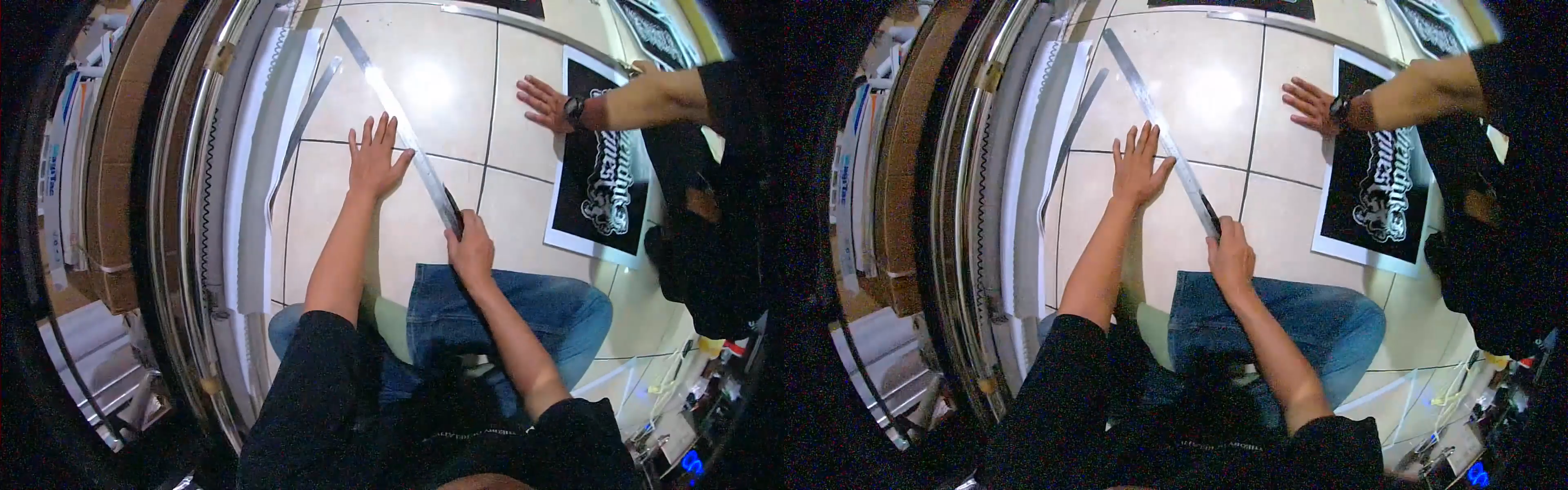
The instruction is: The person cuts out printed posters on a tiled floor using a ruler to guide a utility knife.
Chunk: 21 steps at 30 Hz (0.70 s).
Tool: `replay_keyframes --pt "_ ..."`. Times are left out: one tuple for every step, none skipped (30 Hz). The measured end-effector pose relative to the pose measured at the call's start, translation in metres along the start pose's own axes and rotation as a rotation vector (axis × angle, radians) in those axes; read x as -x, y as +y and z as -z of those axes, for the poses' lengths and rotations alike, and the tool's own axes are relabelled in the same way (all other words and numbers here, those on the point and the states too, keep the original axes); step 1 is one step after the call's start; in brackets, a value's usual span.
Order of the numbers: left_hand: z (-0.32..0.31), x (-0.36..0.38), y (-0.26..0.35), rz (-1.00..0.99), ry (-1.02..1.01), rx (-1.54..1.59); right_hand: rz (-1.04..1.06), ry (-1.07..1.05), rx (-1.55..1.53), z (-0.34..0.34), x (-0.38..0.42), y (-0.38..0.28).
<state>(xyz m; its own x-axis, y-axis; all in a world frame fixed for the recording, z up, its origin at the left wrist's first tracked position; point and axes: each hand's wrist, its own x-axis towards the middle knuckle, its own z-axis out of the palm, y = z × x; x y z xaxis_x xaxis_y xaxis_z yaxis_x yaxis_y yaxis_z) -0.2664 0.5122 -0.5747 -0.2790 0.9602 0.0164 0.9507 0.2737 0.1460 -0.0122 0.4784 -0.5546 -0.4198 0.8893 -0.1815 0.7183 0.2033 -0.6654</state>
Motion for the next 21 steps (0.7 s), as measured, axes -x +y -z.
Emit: replay_keyframes --pt "-0.001 0.001 -0.001 -0.016 0.035 0.039 -0.069 0.0 -0.019 -0.001 -0.001 -0.004" --pt "-0.003 0.004 -0.003 -0.001 0.039 0.053 -0.06 -0.009 -0.001 0.001 -0.001 -0.006" --pt "-0.005 0.003 -0.005 0.016 0.088 0.156 -0.105 -0.023 -0.028 0.003 -0.005 -0.007" --pt "-0.005 0.004 -0.006 0.028 0.136 0.256 -0.154 -0.034 -0.057 0.005 -0.009 -0.01" --pt "-0.006 0.007 -0.007 0.034 0.135 0.266 -0.15 -0.04 -0.061 0.013 -0.011 -0.016" --pt "-0.006 0.008 -0.007 0.054 0.153 0.307 -0.151 -0.041 -0.052 0.011 -0.012 -0.015" --pt "-0.004 0.008 -0.008 0.068 0.172 0.346 -0.162 -0.087 -0.035 0.01 -0.015 -0.014" --pt "-0.002 0.007 -0.009 0.08 0.188 0.384 -0.175 -0.132 -0.022 0.008 -0.014 -0.013" --pt "0.001 0.005 -0.011 0.077 0.2 0.433 -0.126 -0.124 0.036 0.007 -0.01 -0.013" --pt "0.0 0.006 -0.012 0.069 0.199 0.437 -0.131 -0.118 0.038 0.006 -0.004 -0.016" --pt "0.0 0.006 -0.012 0.082 0.256 0.536 -0.059 -0.083 0.097 0.005 0.001 -0.019" --pt "-0.001 0.007 -0.013 0.1 0.312 0.634 0.013 -0.053 0.157 0.003 0.007 -0.022" --pt "-0.002 0.006 -0.015 0.093 0.315 0.635 -0.001 -0.107 0.177 0.007 0.011 -0.036" --pt "-0.002 0.008 -0.014 0.093 0.311 0.636 -0.005 -0.108 0.176 0.006 0.017 -0.044" --pt "-0.002 0.008 -0.013 0.106 0.316 0.706 0.067 -0.145 0.168 0.006 0.022 -0.05" --pt "-0.005 0.007 -0.014 0.118 0.321 0.775 0.139 -0.18 0.16 0.004 0.027 -0.053" --pt "-0.008 0.006 -0.017 0.111 0.32 0.773 0.138 -0.174 0.156 0.0 0.027 -0.054" --pt "-0.01 0.004 -0.021 0.108 0.259 0.654 0.146 -0.165 0.084 -0.007 0.027 -0.052" --pt "-0.012 0.003 -0.024 0.104 0.195 0.535 0.15 -0.156 0.013 -0.012 0.028 -0.05" --pt "-0.014 0.003 -0.027 0.091 0.188 0.535 0.14 -0.148 0.008 -0.015 0.03 -0.047" --pt "-0.017 0.002 -0.029 0.088 0.203 0.385 0.18 -0.155 -0.087 -0.017 0.03 -0.043"
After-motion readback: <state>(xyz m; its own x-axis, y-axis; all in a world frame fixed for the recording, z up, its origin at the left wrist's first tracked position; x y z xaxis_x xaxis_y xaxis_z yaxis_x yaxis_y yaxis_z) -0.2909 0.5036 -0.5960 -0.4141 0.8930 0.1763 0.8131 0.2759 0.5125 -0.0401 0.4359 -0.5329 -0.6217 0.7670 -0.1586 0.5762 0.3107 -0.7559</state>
